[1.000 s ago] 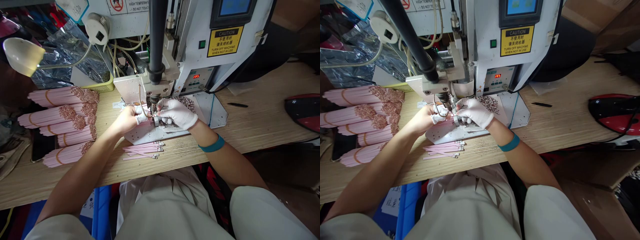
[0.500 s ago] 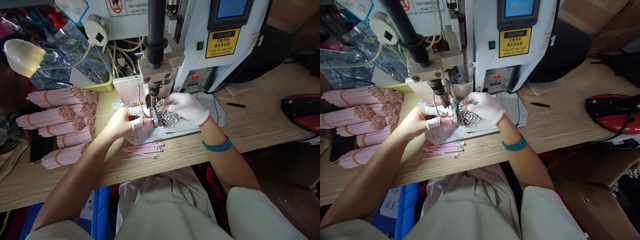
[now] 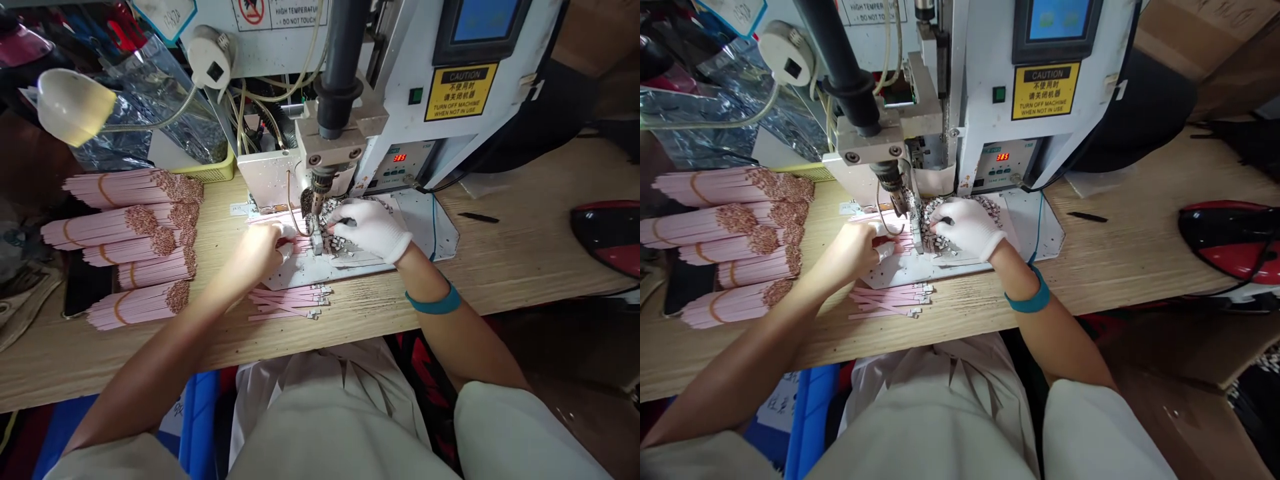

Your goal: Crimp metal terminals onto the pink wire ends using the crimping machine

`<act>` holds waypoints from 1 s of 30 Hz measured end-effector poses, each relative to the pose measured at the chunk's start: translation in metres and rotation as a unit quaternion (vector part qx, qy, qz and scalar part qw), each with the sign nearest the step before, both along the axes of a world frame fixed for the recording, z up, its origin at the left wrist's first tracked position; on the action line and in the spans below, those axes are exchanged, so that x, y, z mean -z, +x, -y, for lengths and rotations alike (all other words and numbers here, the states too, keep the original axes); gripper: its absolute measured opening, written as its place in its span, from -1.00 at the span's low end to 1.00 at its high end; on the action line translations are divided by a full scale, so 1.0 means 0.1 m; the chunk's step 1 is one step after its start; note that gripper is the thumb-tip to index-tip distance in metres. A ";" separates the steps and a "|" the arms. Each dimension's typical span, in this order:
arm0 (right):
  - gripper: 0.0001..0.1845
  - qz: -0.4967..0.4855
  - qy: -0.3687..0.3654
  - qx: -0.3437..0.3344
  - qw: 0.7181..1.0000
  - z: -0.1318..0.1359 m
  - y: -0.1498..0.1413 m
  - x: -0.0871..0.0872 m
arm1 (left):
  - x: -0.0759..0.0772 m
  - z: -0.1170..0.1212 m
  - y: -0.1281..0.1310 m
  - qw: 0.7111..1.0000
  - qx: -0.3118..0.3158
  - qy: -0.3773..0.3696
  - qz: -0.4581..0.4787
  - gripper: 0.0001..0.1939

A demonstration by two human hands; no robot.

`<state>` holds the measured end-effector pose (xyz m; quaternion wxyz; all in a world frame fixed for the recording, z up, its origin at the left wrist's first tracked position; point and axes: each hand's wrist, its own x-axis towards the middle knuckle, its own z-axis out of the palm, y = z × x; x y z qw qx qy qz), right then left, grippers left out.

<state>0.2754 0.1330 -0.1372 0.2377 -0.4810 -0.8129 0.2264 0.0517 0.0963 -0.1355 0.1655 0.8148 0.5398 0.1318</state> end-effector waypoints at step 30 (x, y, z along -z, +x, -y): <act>-0.88 -0.359 -0.349 0.008 0.866 0.09 -0.16 -0.01 | -0.10 -0.12 -0.17 0.974 0.081 -0.126 0.169 -0.73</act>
